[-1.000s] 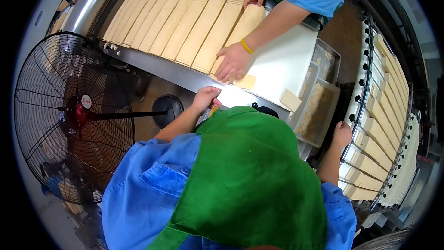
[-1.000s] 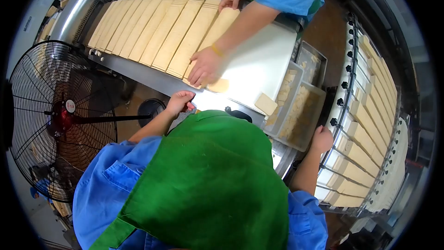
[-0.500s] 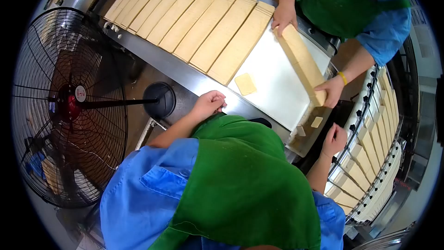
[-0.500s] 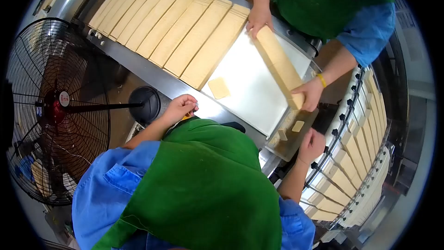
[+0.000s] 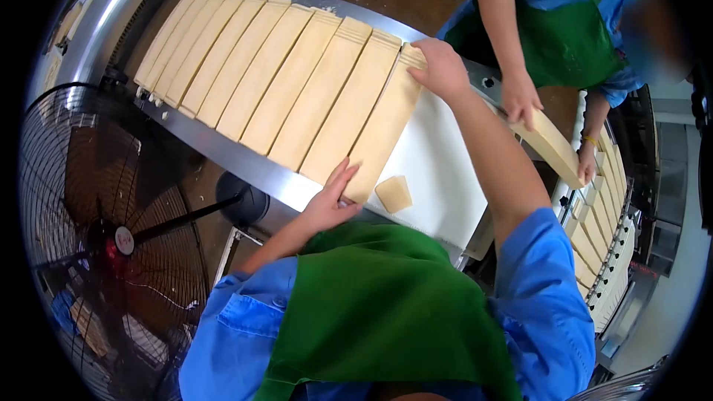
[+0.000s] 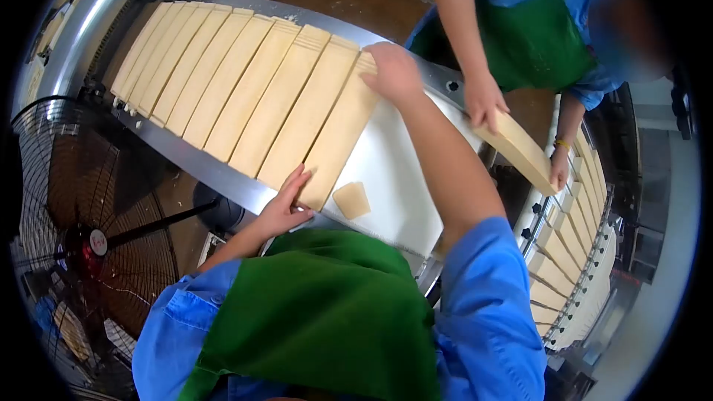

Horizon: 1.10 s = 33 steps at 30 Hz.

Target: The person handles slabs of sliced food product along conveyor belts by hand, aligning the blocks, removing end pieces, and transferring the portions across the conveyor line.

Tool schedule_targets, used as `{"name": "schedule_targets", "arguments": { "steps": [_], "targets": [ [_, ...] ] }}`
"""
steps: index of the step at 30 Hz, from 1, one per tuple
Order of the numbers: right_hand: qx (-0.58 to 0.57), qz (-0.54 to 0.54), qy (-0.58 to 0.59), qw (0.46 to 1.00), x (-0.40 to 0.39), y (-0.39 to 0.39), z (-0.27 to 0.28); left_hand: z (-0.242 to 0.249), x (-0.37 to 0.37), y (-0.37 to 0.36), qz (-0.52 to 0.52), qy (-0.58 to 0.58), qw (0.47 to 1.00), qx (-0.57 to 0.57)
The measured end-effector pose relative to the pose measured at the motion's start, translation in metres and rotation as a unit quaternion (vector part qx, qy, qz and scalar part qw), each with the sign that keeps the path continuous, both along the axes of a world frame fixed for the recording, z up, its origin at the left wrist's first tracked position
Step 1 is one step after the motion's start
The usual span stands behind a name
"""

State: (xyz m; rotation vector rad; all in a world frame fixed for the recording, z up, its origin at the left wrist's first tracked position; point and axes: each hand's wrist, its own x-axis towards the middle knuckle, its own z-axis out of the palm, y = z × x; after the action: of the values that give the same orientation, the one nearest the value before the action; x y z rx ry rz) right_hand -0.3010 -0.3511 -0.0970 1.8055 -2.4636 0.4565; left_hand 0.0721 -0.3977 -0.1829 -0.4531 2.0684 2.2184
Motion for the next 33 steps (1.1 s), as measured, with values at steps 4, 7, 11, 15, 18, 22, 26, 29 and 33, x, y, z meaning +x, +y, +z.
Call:
{"name": "schedule_targets", "arguments": {
  "steps": [4,7,11,15,18,22,26,29,33],
  "targets": [
    [0.090,-0.179,-0.068,0.977,-0.016,-0.037,-0.043,0.010,-0.004,-0.008,-0.049,-0.019,0.999,0.010],
    [0.046,-0.244,-0.109,0.962,0.011,-0.031,-0.072,0.026,-0.008,-0.011,-0.084,-0.060,0.988,0.110],
    [-0.033,-0.320,-0.137,0.937,0.029,0.001,-0.074,0.032,-0.015,-0.010,-0.110,-0.066,0.982,0.142],
    [-0.042,-0.401,-0.112,0.908,0.023,0.064,-0.067,0.043,-0.039,-0.004,-0.182,-0.069,0.980,0.051],
    [0.002,-0.485,-0.095,0.869,0.019,0.126,-0.048,0.046,-0.064,0.007,-0.241,-0.030,0.962,-0.123],
    [0.055,-0.577,0.008,0.815,0.024,0.227,-0.021,0.056,-0.094,0.019,-0.259,0.028,0.917,-0.300],
    [-0.015,-0.562,-0.386,0.731,0.051,0.314,-0.017,0.023,-0.099,0.024,-0.191,0.082,0.833,-0.514],
    [-0.069,-0.480,-0.368,0.794,0.104,0.331,-0.012,0.021,-0.120,0.051,-0.172,-0.034,0.820,-0.546],
    [0.065,-0.466,-0.255,0.845,0.156,0.358,-0.005,0.046,-0.150,0.091,-0.176,-0.036,0.810,-0.558]
  ]
}}
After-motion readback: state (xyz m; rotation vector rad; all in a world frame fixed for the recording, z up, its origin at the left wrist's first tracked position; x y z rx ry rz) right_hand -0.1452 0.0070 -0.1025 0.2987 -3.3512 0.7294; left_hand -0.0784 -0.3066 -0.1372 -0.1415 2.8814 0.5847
